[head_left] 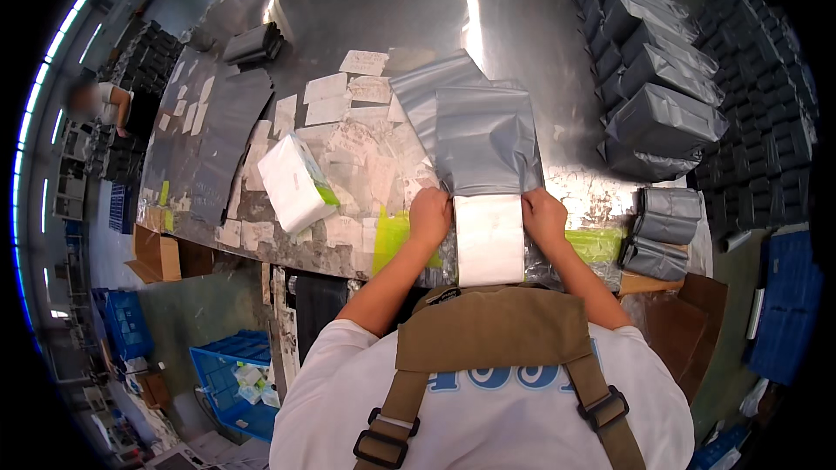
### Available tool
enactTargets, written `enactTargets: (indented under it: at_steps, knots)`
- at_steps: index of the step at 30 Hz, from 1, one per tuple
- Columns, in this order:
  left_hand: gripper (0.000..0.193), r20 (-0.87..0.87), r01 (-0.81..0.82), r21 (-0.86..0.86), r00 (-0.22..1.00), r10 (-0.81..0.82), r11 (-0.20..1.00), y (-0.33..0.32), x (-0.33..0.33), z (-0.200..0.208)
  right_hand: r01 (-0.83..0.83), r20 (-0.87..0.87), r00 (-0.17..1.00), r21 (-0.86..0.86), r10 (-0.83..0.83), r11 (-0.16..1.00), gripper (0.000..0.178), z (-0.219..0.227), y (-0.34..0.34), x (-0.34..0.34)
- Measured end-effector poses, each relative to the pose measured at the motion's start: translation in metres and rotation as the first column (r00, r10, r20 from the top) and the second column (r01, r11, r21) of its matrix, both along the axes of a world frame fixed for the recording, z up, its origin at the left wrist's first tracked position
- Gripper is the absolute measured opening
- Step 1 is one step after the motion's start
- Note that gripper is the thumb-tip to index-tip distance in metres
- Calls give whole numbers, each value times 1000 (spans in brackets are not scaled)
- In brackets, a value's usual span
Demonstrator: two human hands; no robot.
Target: The person places rectangular items into shipping bags, removes an adhesive strip to seal them, and stacks the completed packages on a table or places them on a conveyor belt.
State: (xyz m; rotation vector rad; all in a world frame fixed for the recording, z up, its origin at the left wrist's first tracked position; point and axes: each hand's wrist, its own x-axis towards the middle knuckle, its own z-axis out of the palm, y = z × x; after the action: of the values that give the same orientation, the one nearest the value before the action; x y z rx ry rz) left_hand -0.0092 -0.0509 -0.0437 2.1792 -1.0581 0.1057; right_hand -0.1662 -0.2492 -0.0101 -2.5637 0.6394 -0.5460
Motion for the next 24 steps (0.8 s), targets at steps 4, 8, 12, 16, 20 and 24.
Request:
enactTargets:
  at_steps: [4, 8, 12, 16, 20, 24]
  knots:
    - [11, -91, 101, 20, 991, -98, 995, 35, -48, 16, -60, -48, 997, 73, 64, 995, 8, 3, 16, -48]
    - [9, -333, 407, 307, 893, -304, 860, 78, -72, 29, -279, -355, 834, 391, 423, 877, 10, 17, 16, -98]
    - [7, -568, 532, 242, 756, -327, 811, 84, -66, 17, -419, -393, 642, 539, 658, 731, 13, 31, 6, -94]
    - [9, -517, 17, 23, 856, -2, 1000, 47, -49, 15, -92, -313, 916, 444, 250, 891, 16, 13, -4, -61]
    - [22, -617, -180, 15, 772, 151, 984, 15, -39, 30, 129, -346, 937, 490, 57, 862, 20, 16, -27, -34]
    - [27, -612, -121, 145, 769, 186, 982, 17, -38, 12, -67, -181, 979, 160, 96, 985, 23, 57, 3, -35]
